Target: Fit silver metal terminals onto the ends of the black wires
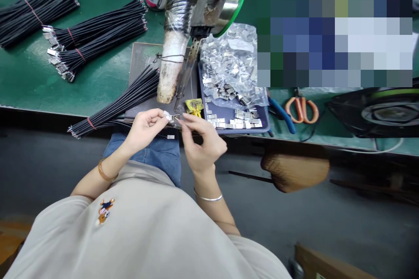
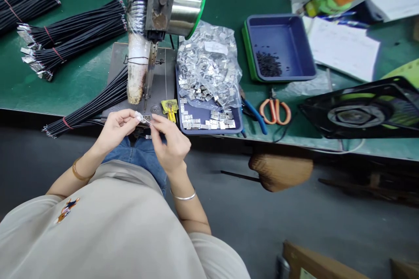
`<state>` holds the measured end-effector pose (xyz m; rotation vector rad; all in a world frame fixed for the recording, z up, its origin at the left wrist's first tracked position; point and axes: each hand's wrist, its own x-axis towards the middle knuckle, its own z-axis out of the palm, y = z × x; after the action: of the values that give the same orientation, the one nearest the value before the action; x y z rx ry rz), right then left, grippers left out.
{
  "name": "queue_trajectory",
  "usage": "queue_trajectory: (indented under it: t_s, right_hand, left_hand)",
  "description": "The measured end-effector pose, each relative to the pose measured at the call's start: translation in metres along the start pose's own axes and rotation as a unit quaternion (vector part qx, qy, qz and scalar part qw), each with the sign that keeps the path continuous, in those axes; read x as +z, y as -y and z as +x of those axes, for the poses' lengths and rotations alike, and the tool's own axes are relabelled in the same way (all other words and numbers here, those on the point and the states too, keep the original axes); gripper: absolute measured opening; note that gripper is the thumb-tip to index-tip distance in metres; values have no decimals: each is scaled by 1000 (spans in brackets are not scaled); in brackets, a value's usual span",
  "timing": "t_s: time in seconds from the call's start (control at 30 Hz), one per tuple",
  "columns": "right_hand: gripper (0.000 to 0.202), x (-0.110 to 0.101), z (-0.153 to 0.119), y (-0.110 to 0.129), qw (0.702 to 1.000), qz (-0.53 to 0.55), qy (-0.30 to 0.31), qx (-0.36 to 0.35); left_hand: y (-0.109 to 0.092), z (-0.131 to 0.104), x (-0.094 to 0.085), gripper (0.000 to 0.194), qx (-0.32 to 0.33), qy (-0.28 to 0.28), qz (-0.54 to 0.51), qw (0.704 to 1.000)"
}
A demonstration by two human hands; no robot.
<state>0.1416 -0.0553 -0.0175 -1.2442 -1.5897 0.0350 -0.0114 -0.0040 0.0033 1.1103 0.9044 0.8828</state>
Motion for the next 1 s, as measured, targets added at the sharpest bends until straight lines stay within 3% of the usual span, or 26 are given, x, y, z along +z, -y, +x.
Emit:
queue_trajectory:
  t_s: [0.07,0.33,0.8,1.0]
  right_hand:
    - [11,5,4,1,1000,-12,15,-20]
    - [11,11,9,5,997,29,-4,65]
    - [15,8,15,11,995,58,1,87]
    - [17,5,11,7,994,63,30,83]
  left_hand:
    - [1,1,2,41,14,-12,23,1000]
    - [4,4,10,24,69,-92,138,984]
    - [-2,4,10,23,61,-84,115,988]
    - [-2,3,10,20,46,-76,127,988]
